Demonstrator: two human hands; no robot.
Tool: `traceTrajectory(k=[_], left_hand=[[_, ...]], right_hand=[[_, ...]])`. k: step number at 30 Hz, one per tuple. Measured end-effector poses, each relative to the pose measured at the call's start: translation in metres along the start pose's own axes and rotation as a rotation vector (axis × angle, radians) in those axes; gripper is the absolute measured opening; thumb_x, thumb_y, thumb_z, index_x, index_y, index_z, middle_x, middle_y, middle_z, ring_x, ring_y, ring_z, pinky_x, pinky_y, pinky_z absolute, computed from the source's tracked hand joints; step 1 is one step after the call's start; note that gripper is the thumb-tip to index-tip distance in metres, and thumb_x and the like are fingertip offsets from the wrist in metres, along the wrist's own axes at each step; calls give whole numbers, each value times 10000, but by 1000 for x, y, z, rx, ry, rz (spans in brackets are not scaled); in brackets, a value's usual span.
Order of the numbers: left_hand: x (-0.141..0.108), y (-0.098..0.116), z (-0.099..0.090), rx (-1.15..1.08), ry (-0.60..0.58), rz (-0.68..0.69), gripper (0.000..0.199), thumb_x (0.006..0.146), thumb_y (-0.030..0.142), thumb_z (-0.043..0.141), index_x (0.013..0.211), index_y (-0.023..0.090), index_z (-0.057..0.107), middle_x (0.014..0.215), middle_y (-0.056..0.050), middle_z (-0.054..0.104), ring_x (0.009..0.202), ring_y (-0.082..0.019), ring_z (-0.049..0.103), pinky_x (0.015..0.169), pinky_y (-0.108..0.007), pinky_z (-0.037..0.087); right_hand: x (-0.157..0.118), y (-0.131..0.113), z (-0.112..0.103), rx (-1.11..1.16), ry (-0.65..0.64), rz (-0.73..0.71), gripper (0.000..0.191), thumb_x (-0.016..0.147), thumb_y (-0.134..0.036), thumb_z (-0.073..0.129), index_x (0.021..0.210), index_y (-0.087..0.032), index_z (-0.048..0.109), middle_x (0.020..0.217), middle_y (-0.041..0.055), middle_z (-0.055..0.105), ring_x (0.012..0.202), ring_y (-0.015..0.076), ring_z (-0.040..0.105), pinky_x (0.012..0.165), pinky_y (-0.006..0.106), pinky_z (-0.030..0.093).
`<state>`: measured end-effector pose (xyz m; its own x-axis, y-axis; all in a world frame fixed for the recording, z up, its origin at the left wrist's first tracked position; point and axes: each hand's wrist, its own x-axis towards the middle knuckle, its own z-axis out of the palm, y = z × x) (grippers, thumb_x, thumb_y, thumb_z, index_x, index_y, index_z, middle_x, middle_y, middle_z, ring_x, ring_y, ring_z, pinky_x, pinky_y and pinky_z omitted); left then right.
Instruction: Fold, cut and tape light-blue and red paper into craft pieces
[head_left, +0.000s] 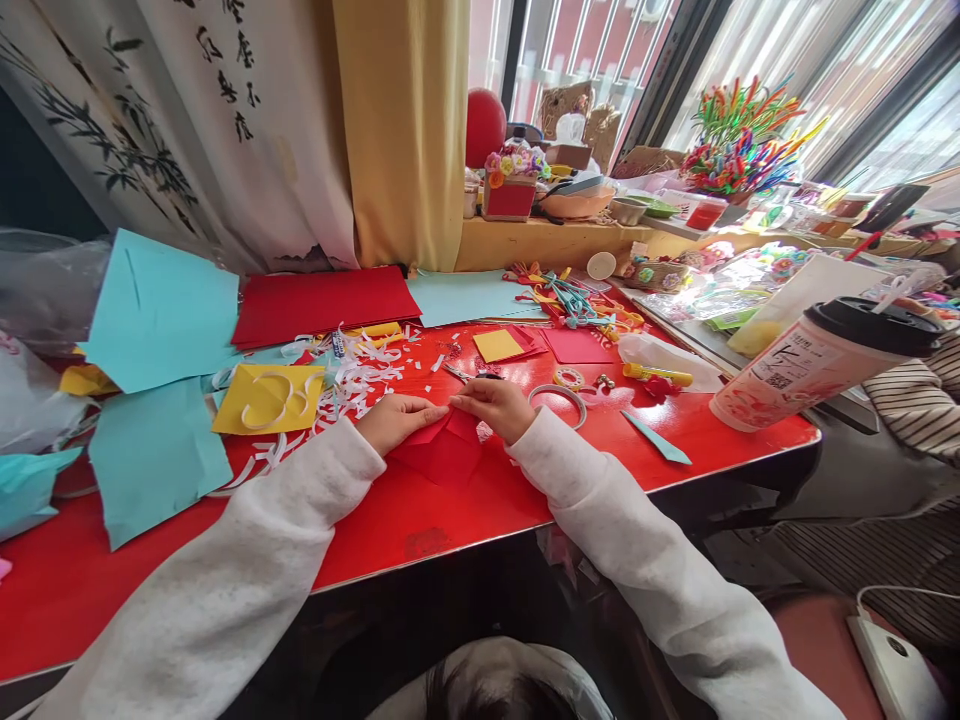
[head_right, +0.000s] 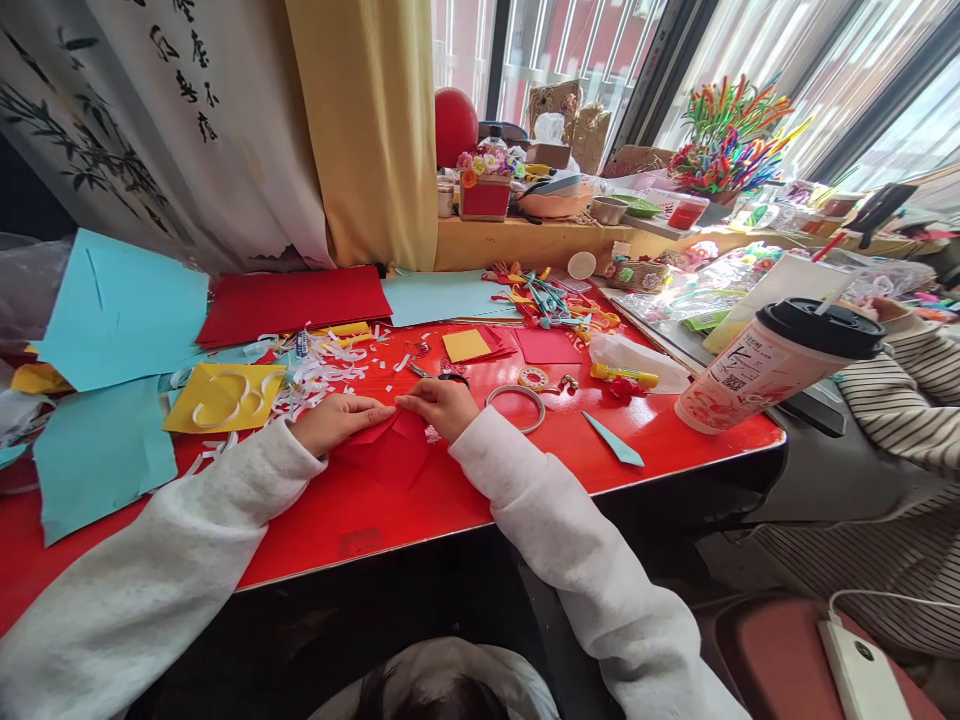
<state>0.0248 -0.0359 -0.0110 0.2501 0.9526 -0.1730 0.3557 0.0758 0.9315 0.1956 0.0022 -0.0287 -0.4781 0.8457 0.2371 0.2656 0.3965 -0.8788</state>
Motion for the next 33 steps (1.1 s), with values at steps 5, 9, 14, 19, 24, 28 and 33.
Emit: traceTrajectory(k=[5,9,14,19,24,28,33], left_hand=[[0,-2,1,30,79,34,366,580,488,570,696,143,613,595,5,574,523,-99,491,470,-200,355],[-1,-1,3,39,99,58,367,582,490,565,694,142,605,611,2,575,536,-105,495,479,-206,356],[-5,6,8,8,73,79,386,606,500,535,726,140,608,616,0,567,539,-106,489,477,-210,353],[-5,6,13,-29,14,50,339,537,464,608,629,143,553,517,32,500,460,-84,442,431,-206,326],[-4,4,15,-27,32,53,328,535,432,623,540,144,466,465,63,395,414,-48,358,384,-178,271],[-3,3,15,31,51,63,329,553,437,607,537,145,458,472,58,408,426,-55,375,396,-183,284],[-3,2,14,38,92,24,339,542,461,604,584,138,509,498,35,477,446,-79,425,411,-200,314]], right_hand=[[1,-5,-1,87,20,51,325,648,-460,526,666,-137,544,548,-13,482,501,75,440,462,192,366],[0,-8,-2,195,59,52,321,650,-452,527,657,-132,518,547,-16,477,490,71,445,467,195,384],[-2,-9,-2,46,95,1,328,677,-455,501,596,-138,486,501,-20,461,468,70,438,454,195,363],[-3,-12,-1,50,68,19,346,659,-481,508,575,-147,478,469,-22,453,436,71,426,431,198,350],[-2,-9,1,48,58,-17,322,684,-467,486,640,-149,490,520,-18,458,474,75,445,460,199,367],[-2,-6,3,-64,90,-30,313,735,-444,424,624,-155,467,509,-18,449,466,72,425,458,200,355],[-1,-7,0,61,104,55,325,719,-466,437,666,-148,482,545,-2,495,487,88,494,477,213,403]])
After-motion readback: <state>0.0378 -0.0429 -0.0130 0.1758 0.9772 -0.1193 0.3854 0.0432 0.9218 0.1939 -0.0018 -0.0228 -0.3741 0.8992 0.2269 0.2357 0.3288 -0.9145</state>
